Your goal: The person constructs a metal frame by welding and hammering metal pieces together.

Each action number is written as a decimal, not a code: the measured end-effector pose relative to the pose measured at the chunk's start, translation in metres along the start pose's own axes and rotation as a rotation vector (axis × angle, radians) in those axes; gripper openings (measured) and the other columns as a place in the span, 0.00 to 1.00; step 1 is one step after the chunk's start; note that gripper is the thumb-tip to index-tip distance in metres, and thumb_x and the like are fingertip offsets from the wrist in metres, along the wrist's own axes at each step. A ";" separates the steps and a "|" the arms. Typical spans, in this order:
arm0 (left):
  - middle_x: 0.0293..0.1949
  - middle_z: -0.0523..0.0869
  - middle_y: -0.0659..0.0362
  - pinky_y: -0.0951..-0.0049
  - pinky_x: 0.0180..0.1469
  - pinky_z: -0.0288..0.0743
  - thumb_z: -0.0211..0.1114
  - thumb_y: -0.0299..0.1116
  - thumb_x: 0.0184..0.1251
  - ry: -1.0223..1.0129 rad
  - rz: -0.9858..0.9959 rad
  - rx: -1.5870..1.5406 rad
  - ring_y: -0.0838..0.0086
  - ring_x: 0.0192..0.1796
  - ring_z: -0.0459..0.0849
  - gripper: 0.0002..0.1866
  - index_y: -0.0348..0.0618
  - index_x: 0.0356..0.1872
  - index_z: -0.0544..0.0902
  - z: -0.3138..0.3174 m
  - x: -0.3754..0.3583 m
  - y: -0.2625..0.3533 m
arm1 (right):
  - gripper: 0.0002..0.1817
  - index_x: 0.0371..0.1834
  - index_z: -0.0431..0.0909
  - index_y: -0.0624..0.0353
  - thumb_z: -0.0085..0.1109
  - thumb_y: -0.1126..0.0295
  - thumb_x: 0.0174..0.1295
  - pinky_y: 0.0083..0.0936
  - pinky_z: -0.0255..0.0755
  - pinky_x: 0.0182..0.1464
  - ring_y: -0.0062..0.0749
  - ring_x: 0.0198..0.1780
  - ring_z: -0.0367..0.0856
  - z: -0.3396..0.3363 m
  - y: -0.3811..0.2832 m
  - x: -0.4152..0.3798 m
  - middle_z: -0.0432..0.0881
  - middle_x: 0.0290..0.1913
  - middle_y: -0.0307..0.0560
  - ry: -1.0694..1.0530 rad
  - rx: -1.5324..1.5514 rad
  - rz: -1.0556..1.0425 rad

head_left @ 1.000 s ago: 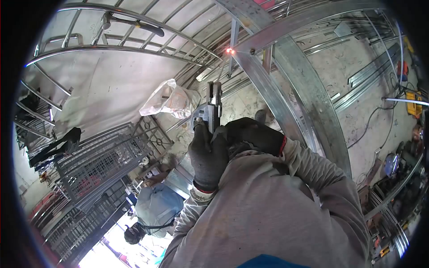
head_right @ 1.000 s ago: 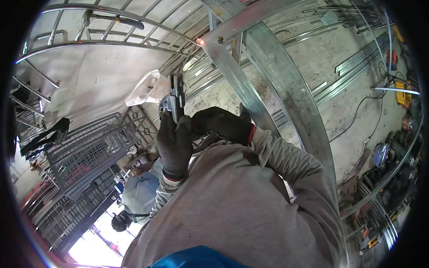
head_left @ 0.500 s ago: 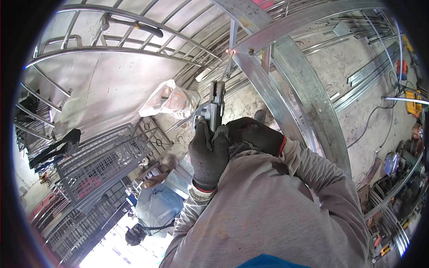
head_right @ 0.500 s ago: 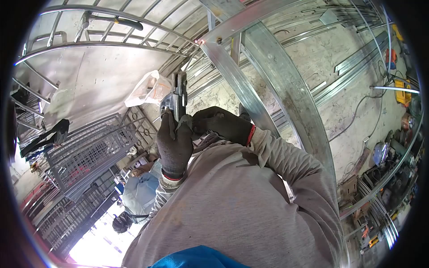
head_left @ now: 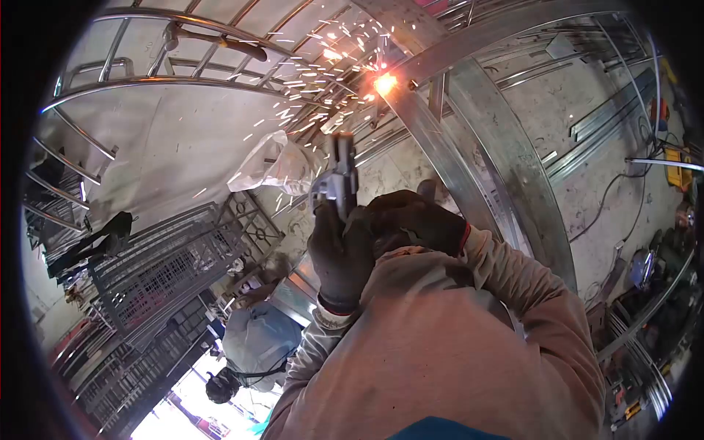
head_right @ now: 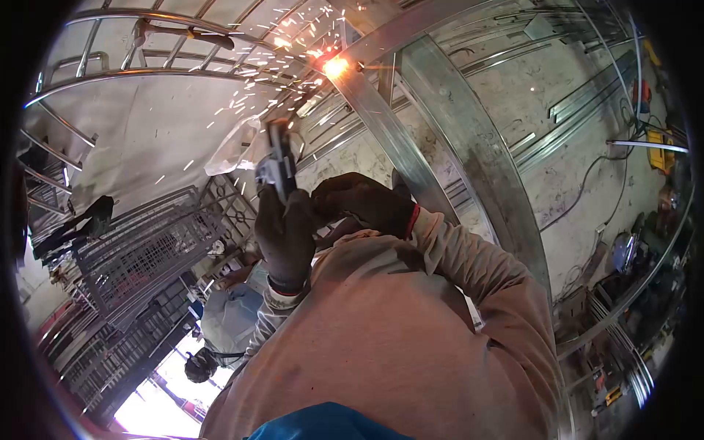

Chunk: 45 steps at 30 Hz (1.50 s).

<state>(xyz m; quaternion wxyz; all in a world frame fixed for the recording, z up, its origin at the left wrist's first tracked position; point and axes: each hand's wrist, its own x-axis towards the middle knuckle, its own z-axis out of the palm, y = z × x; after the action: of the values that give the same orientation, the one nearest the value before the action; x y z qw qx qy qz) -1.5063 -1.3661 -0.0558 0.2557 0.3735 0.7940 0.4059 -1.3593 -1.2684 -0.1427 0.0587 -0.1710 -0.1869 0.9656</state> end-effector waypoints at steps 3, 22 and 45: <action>0.24 0.76 0.53 0.65 0.29 0.70 0.68 0.30 0.76 -0.002 0.066 -0.051 0.74 0.26 0.72 0.10 0.37 0.38 0.76 -0.001 0.000 0.003 | 0.14 0.58 0.86 0.65 0.59 0.66 0.80 0.31 0.84 0.61 0.29 0.57 0.88 -0.011 0.017 0.008 0.87 0.54 0.47 -0.063 -0.678 -0.531; 0.26 0.77 0.56 0.68 0.31 0.70 0.65 0.30 0.75 -0.165 0.035 0.179 0.76 0.29 0.74 0.08 0.35 0.41 0.78 -0.006 0.007 0.015 | 0.13 0.51 0.87 0.66 0.57 0.69 0.76 0.26 0.80 0.58 0.23 0.47 0.86 -0.010 0.017 0.010 0.89 0.44 0.40 -0.036 -0.049 -0.135; 0.23 0.74 0.54 0.66 0.28 0.67 0.70 0.32 0.76 -0.135 0.082 0.013 0.76 0.26 0.69 0.14 0.38 0.36 0.74 -0.004 0.007 -0.002 | 0.18 0.61 0.84 0.67 0.61 0.63 0.80 0.38 0.84 0.63 0.37 0.55 0.88 -0.020 0.026 0.010 0.88 0.53 0.49 -0.190 0.202 -0.169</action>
<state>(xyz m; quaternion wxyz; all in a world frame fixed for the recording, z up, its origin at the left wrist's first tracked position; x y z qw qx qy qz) -1.5139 -1.3631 -0.0559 0.2892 0.4340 0.7615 0.3848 -1.3634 -1.2840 -0.1729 0.1385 -0.0556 -0.1074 0.9830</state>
